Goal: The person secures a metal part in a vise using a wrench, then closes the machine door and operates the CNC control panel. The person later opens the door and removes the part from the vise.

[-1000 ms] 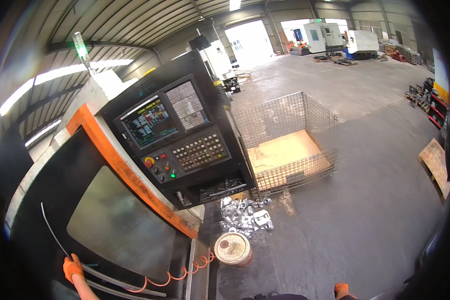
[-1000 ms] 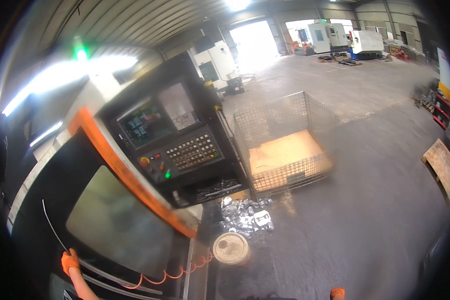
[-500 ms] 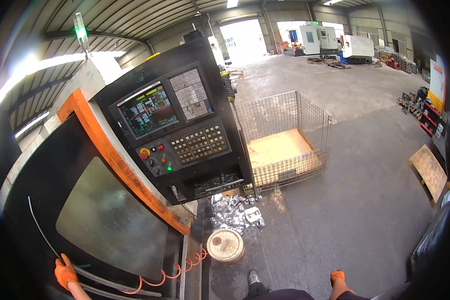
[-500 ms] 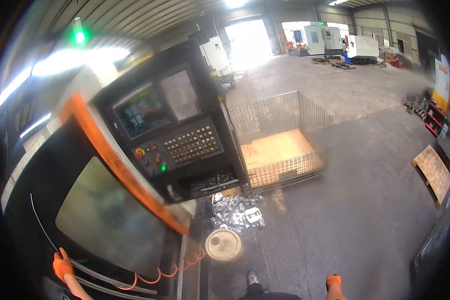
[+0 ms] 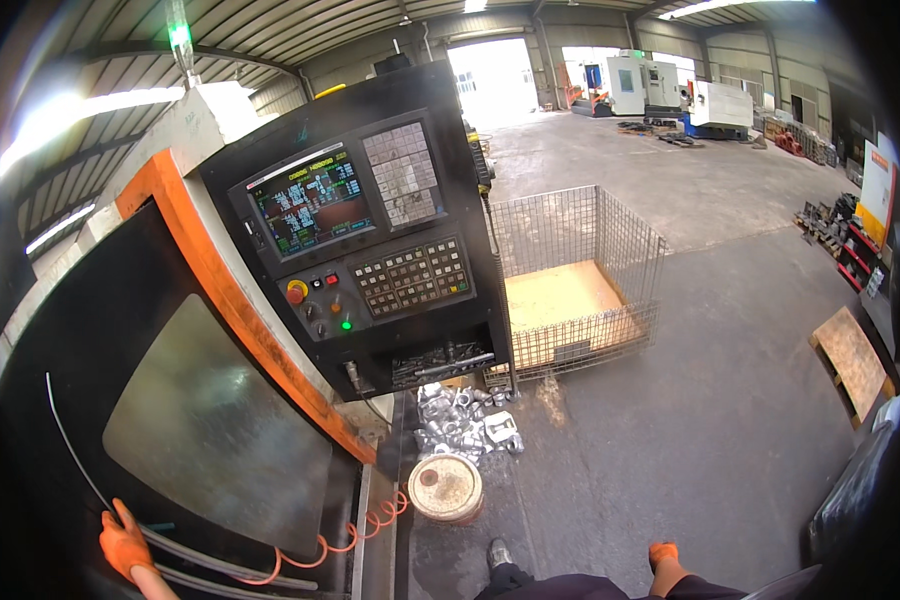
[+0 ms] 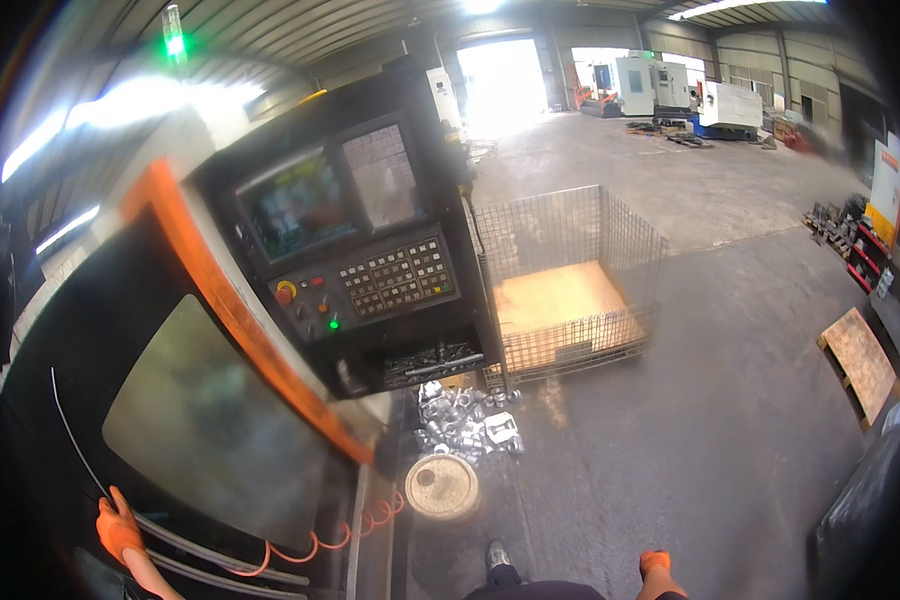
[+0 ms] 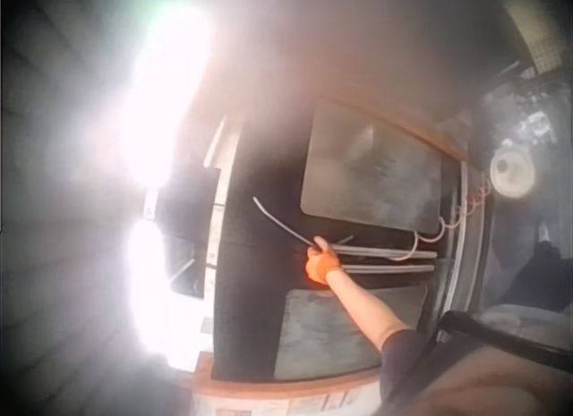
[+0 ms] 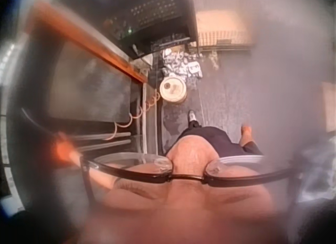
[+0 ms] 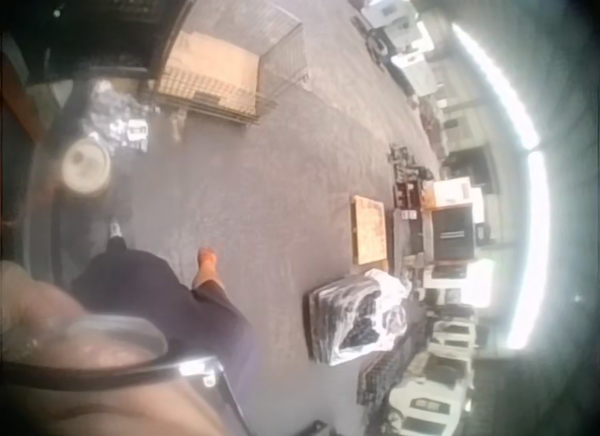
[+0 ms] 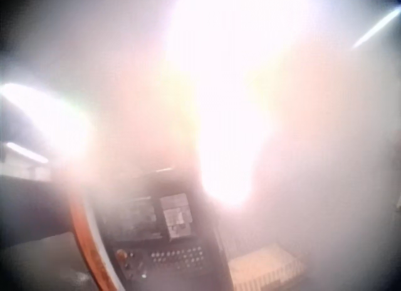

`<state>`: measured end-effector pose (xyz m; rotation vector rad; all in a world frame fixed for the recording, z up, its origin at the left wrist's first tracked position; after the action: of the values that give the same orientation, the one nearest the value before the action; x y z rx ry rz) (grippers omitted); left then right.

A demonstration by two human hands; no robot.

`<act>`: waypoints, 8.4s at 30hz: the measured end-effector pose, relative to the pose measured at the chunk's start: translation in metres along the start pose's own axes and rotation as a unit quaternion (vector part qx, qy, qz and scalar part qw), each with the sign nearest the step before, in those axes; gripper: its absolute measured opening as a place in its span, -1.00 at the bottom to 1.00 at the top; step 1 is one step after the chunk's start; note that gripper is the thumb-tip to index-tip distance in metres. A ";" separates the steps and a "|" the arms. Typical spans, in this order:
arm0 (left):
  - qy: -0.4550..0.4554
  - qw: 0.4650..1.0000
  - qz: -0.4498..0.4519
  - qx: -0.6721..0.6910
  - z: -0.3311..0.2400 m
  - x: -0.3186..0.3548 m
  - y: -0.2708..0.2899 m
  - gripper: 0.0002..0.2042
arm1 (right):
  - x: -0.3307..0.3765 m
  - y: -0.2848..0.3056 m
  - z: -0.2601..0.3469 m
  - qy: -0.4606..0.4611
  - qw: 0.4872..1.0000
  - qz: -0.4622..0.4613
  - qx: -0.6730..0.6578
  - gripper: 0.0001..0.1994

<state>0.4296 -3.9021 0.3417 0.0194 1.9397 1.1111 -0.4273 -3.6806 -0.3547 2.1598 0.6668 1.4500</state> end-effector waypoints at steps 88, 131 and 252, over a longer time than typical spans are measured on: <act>0.023 0.994 0.107 0.013 0.051 -0.039 -0.051 -0.23 | 0.077 0.091 0.057 -0.265 0.803 -0.007 -0.534 -0.54; 0.059 0.997 0.029 -0.028 -0.018 0.011 0.023 -0.42 | 0.031 0.057 0.073 -0.171 0.846 -0.058 -0.501 -0.60; 0.046 0.998 0.007 -0.038 -0.016 0.012 0.026 -0.45 | 0.042 0.076 0.086 -0.159 0.856 -0.017 -0.492 -0.57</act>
<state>0.4014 -3.8927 0.3550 -0.0606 1.9803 1.2142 -0.3221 -3.7231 -0.3084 1.4655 -0.1716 1.0099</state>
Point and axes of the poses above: each hand's wrist, its own x-axis away from the middle knuckle, its own y-axis out of the back of the hand, z = x × y, the point moved 4 cm from there along -x, towards the middle knuckle, and after that the axes turned 5 degrees about x, right-handed, at the moved point
